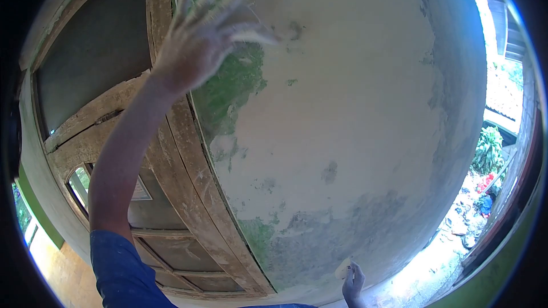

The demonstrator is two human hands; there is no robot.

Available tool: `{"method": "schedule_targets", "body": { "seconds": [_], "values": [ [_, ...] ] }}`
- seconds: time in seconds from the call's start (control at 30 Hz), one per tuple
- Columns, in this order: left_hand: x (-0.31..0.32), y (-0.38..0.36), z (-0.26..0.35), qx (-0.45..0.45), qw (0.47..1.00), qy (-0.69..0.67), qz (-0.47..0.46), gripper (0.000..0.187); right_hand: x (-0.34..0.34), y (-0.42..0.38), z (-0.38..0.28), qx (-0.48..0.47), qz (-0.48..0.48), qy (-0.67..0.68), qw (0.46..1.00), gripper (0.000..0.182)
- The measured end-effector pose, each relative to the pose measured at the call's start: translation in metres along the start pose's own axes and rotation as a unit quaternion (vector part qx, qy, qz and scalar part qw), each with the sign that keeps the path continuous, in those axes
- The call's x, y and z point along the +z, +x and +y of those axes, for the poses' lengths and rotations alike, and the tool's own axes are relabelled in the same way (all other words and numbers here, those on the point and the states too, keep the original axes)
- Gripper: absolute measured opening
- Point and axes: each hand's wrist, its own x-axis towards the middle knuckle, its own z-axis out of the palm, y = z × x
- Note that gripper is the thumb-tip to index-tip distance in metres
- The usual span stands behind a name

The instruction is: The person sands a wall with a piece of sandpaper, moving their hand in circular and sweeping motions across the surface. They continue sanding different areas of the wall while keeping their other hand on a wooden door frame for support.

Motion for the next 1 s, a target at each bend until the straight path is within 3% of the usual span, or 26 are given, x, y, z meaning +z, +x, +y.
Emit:
{"method": "schedule_targets", "body": {
  "seconds": [0.07,0.17,0.27,0.37,0.5,0.57,0.7,0.77,0.93,1.0],
  "values": [
    [-0.003,0.007,-0.017,-0.036,0.998,-0.013,0.058,0.026,0.000,-0.001,0.000,0.000,0.000,0.005,1.000,0.023],
    [0.004,0.003,0.009,-0.035,0.999,0.036,0.009,0.027,0.002,0.001,-0.001,-0.002,0.008,-0.005,1.000,0.022],
    [0.015,-0.010,0.033,-0.007,0.998,0.000,-0.055,0.029,0.006,0.000,-0.003,-0.009,0.008,0.000,1.000,0.021],
    [0.007,0.001,0.002,-0.020,0.999,0.017,0.029,0.027,0.008,0.002,-0.005,-0.007,-0.001,0.004,1.000,0.022],
    [0.007,0.005,-0.001,-0.044,0.993,0.112,0.000,0.032,0.010,0.004,-0.008,-0.016,0.004,0.003,1.000,0.021],
    [0.011,-0.003,0.023,-0.019,1.000,0.020,-0.004,0.028,0.011,0.003,-0.011,-0.015,0.005,0.001,1.000,0.020],
    [0.013,-0.011,0.028,0.005,0.997,-0.011,-0.071,0.029,0.013,0.003,-0.014,-0.003,-0.014,0.017,1.000,0.021],
    [0.004,0.001,0.009,0.004,0.998,0.024,0.057,0.028,0.014,0.005,-0.013,0.002,-0.019,0.020,1.000,0.022],
    [-0.033,0.004,-0.018,-0.113,0.991,-0.005,0.077,0.035,0.012,0.025,-0.049,-0.042,0.023,0.029,0.998,0.021],
    [-0.036,-0.004,-0.023,-0.146,0.984,-0.014,0.098,0.034,-0.001,0.058,-0.067,-0.146,0.022,0.029,0.989,0.020]
  ]
}}
